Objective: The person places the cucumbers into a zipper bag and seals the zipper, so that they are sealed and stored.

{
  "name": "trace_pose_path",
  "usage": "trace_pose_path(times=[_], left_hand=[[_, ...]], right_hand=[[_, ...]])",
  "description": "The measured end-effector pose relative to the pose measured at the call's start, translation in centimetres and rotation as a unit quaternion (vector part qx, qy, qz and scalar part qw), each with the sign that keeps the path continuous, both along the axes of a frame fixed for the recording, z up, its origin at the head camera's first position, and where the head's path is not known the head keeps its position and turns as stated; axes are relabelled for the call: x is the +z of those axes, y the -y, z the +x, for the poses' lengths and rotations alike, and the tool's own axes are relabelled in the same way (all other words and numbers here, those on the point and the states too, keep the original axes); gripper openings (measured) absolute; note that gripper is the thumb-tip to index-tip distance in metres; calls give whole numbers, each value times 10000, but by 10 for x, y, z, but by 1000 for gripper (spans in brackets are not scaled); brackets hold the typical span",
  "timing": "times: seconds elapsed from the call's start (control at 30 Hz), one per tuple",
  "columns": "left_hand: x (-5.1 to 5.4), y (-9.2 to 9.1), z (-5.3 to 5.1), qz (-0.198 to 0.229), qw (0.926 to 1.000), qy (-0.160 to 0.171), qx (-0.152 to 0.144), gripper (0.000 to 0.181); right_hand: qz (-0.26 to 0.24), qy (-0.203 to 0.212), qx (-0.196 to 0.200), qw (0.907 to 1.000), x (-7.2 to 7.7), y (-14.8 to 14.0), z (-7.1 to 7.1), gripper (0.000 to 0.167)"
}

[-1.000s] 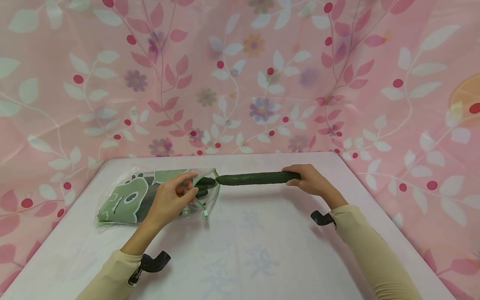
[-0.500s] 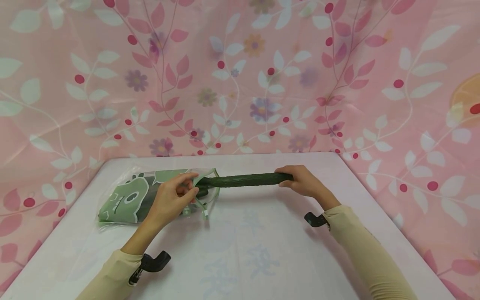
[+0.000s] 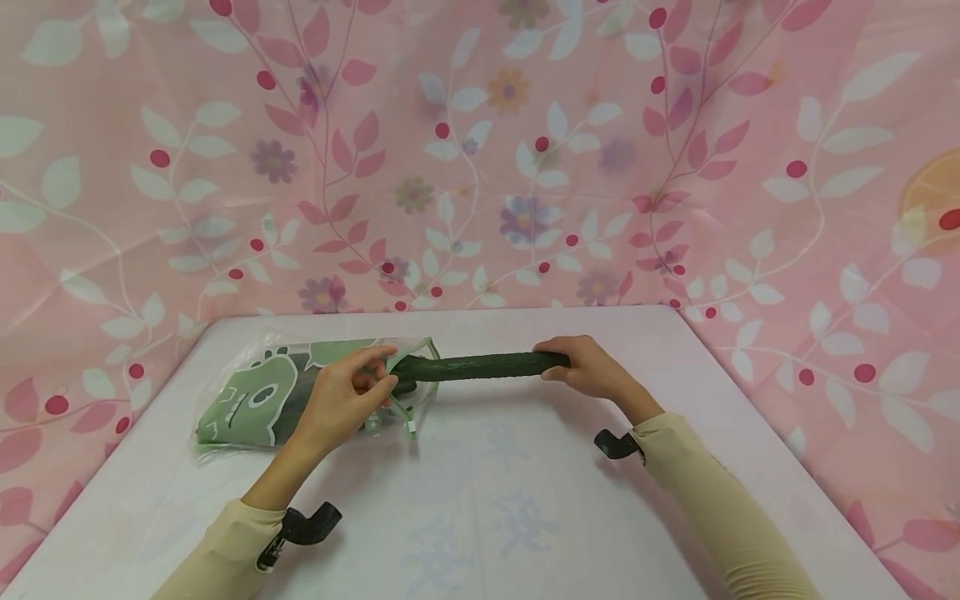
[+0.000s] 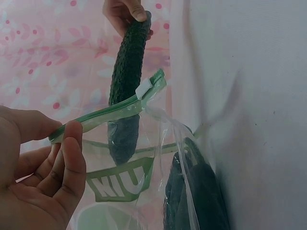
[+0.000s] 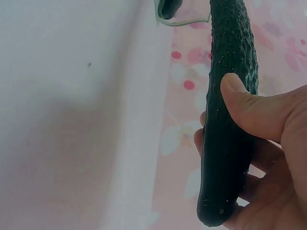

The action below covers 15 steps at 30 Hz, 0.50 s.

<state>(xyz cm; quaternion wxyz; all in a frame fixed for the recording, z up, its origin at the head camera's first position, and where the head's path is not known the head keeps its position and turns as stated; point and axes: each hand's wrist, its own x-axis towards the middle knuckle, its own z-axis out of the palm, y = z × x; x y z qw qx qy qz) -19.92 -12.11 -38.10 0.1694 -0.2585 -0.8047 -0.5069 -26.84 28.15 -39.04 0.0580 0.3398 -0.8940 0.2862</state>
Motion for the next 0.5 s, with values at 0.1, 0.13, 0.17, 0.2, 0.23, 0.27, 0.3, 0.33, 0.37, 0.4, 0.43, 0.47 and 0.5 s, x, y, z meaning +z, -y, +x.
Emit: trace_pose_path(times=[0.1,0.13,0.17,0.2,0.23,0.27,0.3,0.33,0.37,0.4,0.43,0.47,0.5], left_hand=[[0,0,0,-20,10000,3,12,40],[0,0,0,-24,10000,7,7,40],[0,0,0,-33,10000,2,5,40],[0,0,0,-42,10000,-6,6,40],[-1,-1,0,-45,10000,-16,3,40],[0,-1,0,-52,10000,-31,-2,40],[0,-1,0,-49,10000,-43,-9,40],[0,-1,1,-49,10000,-49,-12,40],[0,-1,1,-50,10000,-59,-11,40],[0,-1,1,-47,10000,-61,-9,40],[0,-1,1,-40,10000,-58,-8,40],[0,0,1,-42,10000,-52,-3,40],[0,0,0,-37,10000,-44,1,40]], right_hand=[[-39,34,79,10000,-4,5,-1,38],[-48,40,97,9999,-5,6,-1,38],[-44,35,118,9999,-6,8,-1,38],[-42,22,140,9999,-7,9,-2,38],[-46,14,162,9999,-8,10,-2,38],[-64,15,181,9998,-9,12,-2,38],[-74,3,195,9998,-10,14,-2,38],[-81,-6,204,9998,-10,15,-3,37],[-91,-15,217,9997,-11,17,-3,38],[-98,-28,228,9997,-11,19,-3,37],[-110,-27,245,9996,-11,21,-3,38],[-119,-29,252,9996,-11,23,-4,38],[-118,-32,256,9996,-11,24,-4,37]])
